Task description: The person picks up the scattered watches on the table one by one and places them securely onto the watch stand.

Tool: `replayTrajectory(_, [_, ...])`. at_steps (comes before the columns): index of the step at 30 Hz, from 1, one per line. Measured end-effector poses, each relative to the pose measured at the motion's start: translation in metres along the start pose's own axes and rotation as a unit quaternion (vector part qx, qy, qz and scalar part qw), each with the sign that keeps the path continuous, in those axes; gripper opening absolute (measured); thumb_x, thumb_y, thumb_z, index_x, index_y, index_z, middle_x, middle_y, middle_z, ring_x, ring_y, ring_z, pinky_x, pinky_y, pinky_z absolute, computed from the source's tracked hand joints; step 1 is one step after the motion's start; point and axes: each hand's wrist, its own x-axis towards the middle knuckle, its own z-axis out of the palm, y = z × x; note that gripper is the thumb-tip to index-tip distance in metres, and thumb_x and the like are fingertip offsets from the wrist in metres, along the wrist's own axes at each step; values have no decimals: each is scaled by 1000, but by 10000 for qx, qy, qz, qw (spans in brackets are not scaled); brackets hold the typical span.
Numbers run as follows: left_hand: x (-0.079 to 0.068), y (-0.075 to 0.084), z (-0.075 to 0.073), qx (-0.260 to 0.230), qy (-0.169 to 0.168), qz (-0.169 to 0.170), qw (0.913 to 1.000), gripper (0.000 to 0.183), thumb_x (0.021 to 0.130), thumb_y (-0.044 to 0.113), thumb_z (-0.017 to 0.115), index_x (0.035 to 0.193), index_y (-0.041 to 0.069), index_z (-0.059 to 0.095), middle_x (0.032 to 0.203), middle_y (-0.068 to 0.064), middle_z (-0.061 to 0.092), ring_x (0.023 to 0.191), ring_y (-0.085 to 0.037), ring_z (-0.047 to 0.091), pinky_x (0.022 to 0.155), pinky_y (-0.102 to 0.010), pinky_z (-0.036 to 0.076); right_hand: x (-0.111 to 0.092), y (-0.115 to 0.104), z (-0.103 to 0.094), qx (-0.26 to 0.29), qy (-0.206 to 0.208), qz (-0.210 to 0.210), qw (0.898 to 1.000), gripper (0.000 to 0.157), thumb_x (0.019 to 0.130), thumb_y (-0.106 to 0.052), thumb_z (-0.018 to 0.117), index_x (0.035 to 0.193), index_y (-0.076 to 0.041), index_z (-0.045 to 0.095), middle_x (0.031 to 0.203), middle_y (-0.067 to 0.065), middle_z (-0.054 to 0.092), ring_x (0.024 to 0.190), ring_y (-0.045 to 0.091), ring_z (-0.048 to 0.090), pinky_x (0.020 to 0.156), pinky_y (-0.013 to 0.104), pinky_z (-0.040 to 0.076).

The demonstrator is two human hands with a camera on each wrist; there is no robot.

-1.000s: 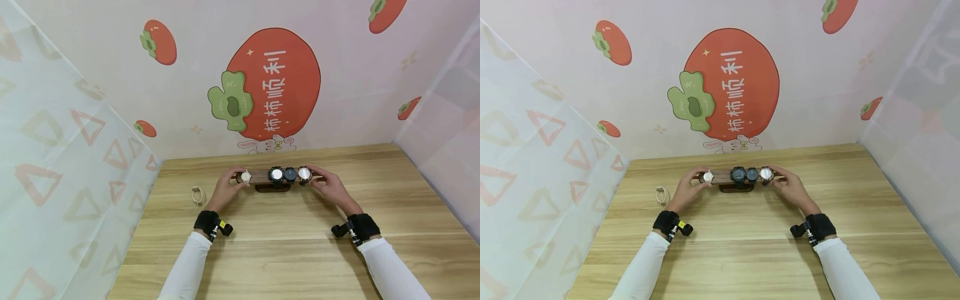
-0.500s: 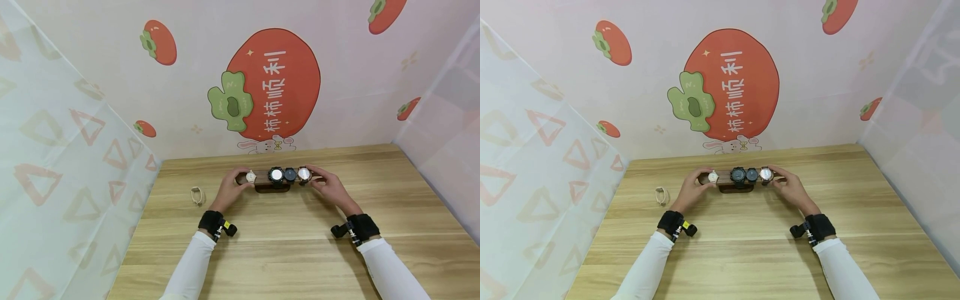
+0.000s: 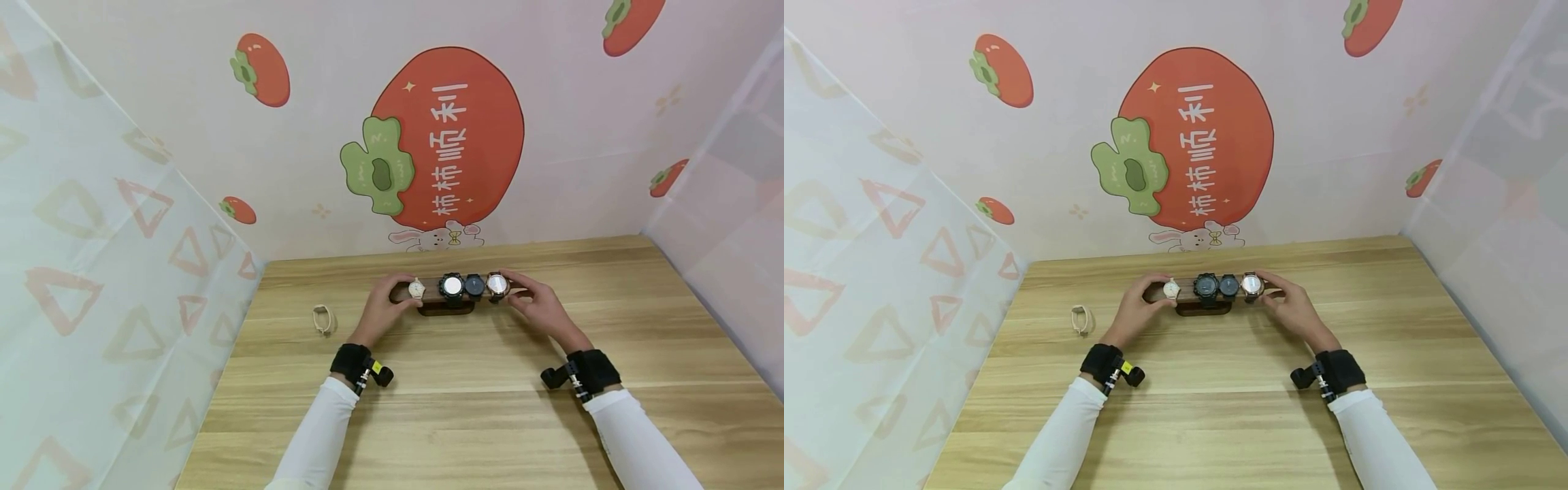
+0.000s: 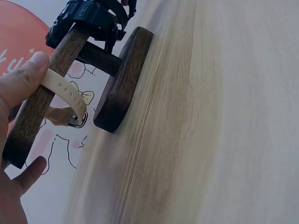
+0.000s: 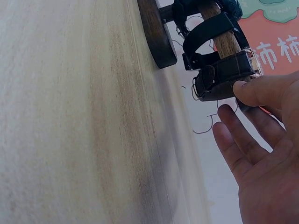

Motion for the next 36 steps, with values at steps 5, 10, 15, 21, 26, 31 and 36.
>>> replayTrajectory(5, [0,0,2,129,85,30,9999,52,83,25,92,131,18,72,137,-2,70,133,-24,60,120,-46,46,1,0,0,-6,-29,46,10000,57,101,5,65,155,-7,55,150,26,60,126,39,63,91,8,50])
replayTrajectory(10, [1,-1,5,272,144,28,9995,52,84,29,91,132,21,72,136,2,71,132,-22,57,118,-47,46,1,-2,-1,9,-47,33,10000,57,101,5,64,156,-7,55,149,25,61,127,39,63,91,6,49])
replayTrajectory(15, [1,-1,7,275,183,40,9994,53,83,31,91,132,23,72,137,3,71,133,-21,55,119,-50,45,1,-1,-1,-13,-54,0,10000,58,101,6,64,156,-7,54,149,25,60,127,39,63,91,6,49])
replayTrajectory(21, [1,1,10,282,251,101,9992,53,83,31,92,131,21,73,136,3,71,133,-22,55,118,-50,45,1,-1,-1,-2,-52,12,10000,58,100,7,65,156,-7,55,150,26,60,126,41,63,91,5,49])
replayTrajectory(26, [1,2,11,384,261,117,9989,52,84,31,91,131,21,73,136,2,71,133,-23,55,118,-48,45,1,-1,-1,33,-77,-20,10000,58,100,7,65,156,-6,54,149,27,60,126,41,64,94,11,53])
replayTrajectory(31, [2,5,11,536,227,130,9982,53,84,31,91,132,20,73,136,2,72,134,-23,55,118,-47,45,-1,-4,-2,40,-70,-45,10000,57,101,5,67,156,-5,54,148,27,61,125,42,65,95,17,55])
replayTrajectory(36, [2,9,12,661,203,133,9975,53,84,32,90,133,20,73,136,2,73,133,-23,55,119,-46,44,0,-3,-1,18,-42,-50,10000,56,101,5,66,155,-5,55,148,26,61,126,42,65,94,14,54])
